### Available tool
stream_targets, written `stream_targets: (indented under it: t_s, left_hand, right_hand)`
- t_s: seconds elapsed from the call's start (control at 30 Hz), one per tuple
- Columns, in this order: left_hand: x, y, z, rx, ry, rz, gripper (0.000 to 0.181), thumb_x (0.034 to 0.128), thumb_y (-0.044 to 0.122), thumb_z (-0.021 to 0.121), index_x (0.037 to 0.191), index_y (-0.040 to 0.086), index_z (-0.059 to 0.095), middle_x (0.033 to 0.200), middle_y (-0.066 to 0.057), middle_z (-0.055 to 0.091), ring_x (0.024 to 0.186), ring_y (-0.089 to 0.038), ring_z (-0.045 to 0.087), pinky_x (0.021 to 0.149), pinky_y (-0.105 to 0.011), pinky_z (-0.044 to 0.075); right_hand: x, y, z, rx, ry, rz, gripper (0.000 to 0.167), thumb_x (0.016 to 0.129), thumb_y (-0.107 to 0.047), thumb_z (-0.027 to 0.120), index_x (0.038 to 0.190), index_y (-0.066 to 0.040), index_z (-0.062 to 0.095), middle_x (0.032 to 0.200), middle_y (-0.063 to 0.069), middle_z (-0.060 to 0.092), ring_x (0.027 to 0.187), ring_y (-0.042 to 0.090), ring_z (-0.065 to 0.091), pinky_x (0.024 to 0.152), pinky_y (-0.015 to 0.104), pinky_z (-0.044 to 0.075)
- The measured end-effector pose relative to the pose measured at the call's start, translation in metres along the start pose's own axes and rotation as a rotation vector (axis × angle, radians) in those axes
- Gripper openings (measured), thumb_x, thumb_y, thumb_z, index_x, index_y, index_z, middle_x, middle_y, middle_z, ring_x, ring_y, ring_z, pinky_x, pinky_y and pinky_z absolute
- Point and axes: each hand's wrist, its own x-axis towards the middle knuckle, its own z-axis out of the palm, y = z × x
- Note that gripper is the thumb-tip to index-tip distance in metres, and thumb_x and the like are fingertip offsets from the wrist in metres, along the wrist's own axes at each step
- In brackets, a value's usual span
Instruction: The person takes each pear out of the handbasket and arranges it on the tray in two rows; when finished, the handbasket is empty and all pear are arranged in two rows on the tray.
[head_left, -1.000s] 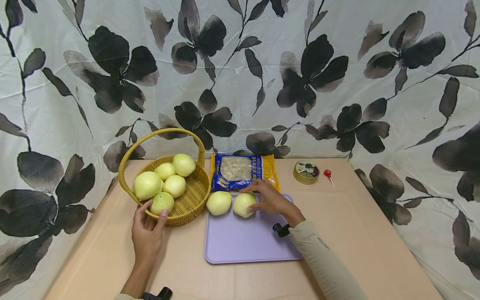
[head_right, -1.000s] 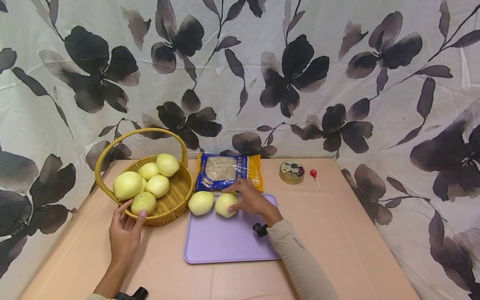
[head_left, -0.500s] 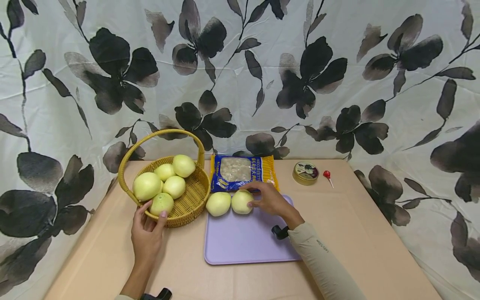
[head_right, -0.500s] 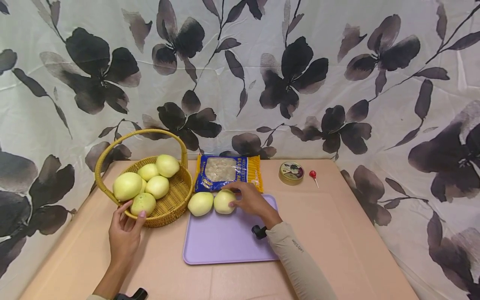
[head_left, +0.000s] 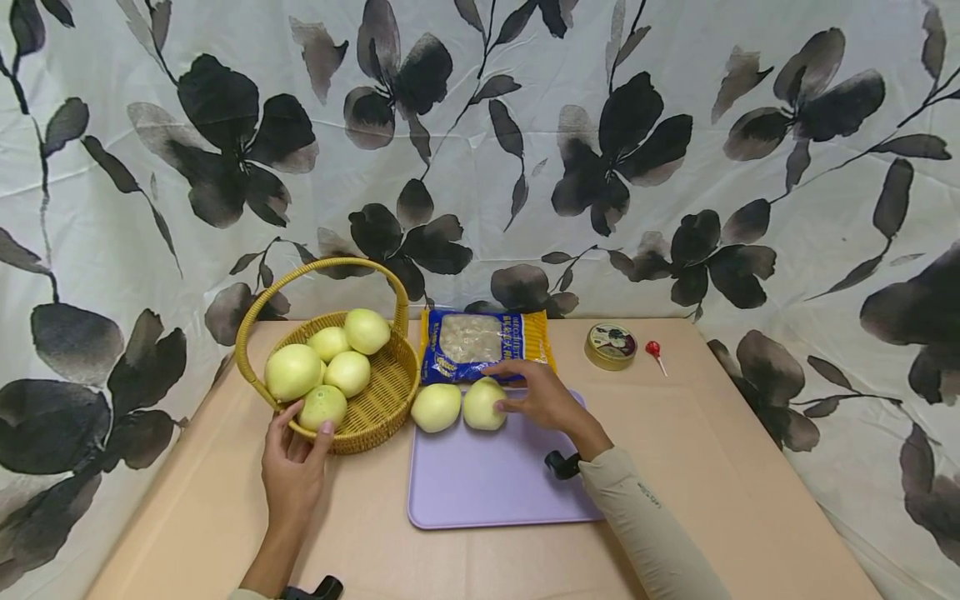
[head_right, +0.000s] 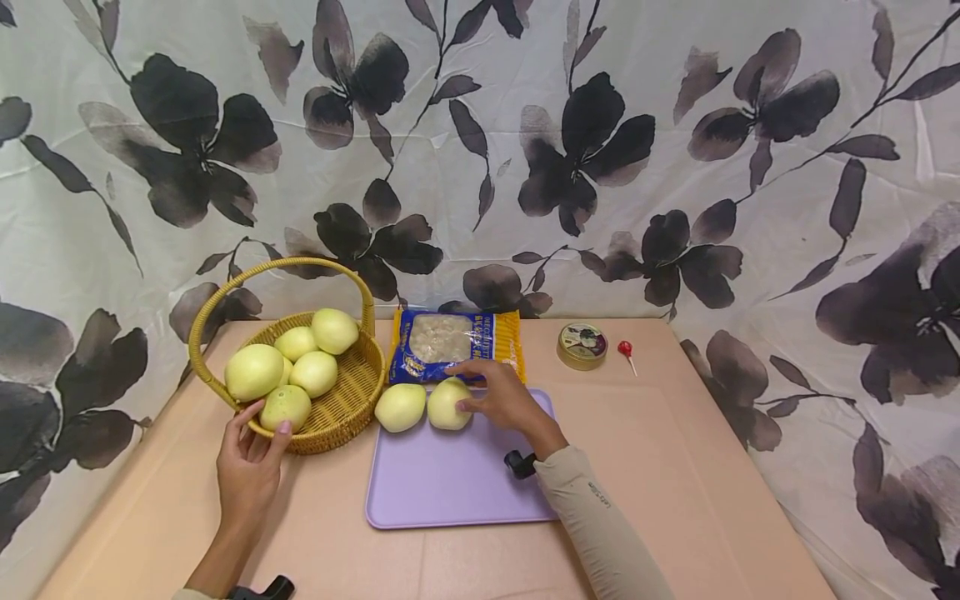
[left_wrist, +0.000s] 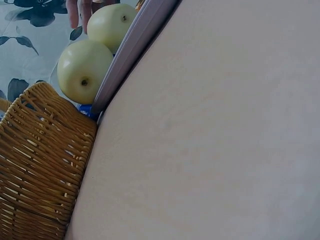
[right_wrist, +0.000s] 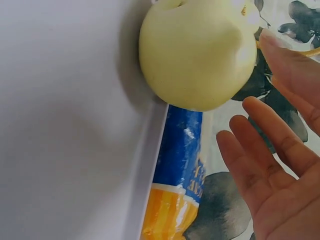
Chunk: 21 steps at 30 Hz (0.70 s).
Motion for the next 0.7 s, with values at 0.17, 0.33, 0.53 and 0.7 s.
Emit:
stream_targets:
  t_s: [0.17, 0.33, 0.53, 0.7]
  left_hand:
    - [0.0, 0.0, 0.0, 0.003, 0.004, 0.0, 0.061, 0.1009, 0.014, 0.075, 0.156, 0.012, 0.048, 0.166, -0.013, 0.036, 0.152, -0.042, 0.042, 0.096, 0.002, 0.045]
    - [0.0, 0.001, 0.0, 0.009, 0.003, -0.001, 0.061, 0.1012, 0.015, 0.074, 0.156, 0.012, 0.048, 0.167, -0.013, 0.036, 0.152, -0.041, 0.043, 0.096, 0.002, 0.045]
    - [0.0, 0.002, 0.0, 0.005, 0.0, -0.009, 0.061, 0.1012, 0.016, 0.075, 0.156, 0.012, 0.048, 0.168, -0.013, 0.034, 0.153, -0.042, 0.041, 0.096, 0.002, 0.045]
    - [0.0, 0.0, 0.0, -0.002, 0.0, -0.024, 0.062, 0.1011, 0.017, 0.075, 0.157, 0.013, 0.048, 0.169, -0.013, 0.033, 0.153, -0.042, 0.041, 0.096, 0.001, 0.046]
  right_hand:
    - [0.006, -0.007, 0.001, -0.007, 0.045, -0.02, 0.054, 0.084, -0.008, 0.091, 0.135, -0.007, 0.071, 0.136, 0.016, 0.072, 0.129, 0.038, 0.066, 0.112, 0.056, 0.055]
    - [0.016, -0.02, 0.004, -0.032, 0.068, -0.038, 0.055, 0.085, -0.013, 0.091, 0.136, -0.009, 0.072, 0.134, 0.013, 0.073, 0.132, 0.032, 0.065, 0.113, 0.055, 0.055]
    - [0.031, -0.039, 0.012, -0.031, 0.06, -0.05, 0.055, 0.086, -0.015, 0.091, 0.137, -0.011, 0.071, 0.136, 0.01, 0.072, 0.13, 0.038, 0.066, 0.111, 0.056, 0.056]
    - [0.044, -0.051, 0.021, -0.056, 0.062, -0.079, 0.054, 0.086, -0.018, 0.091, 0.136, -0.016, 0.072, 0.136, 0.005, 0.073, 0.128, 0.03, 0.067, 0.111, 0.048, 0.057]
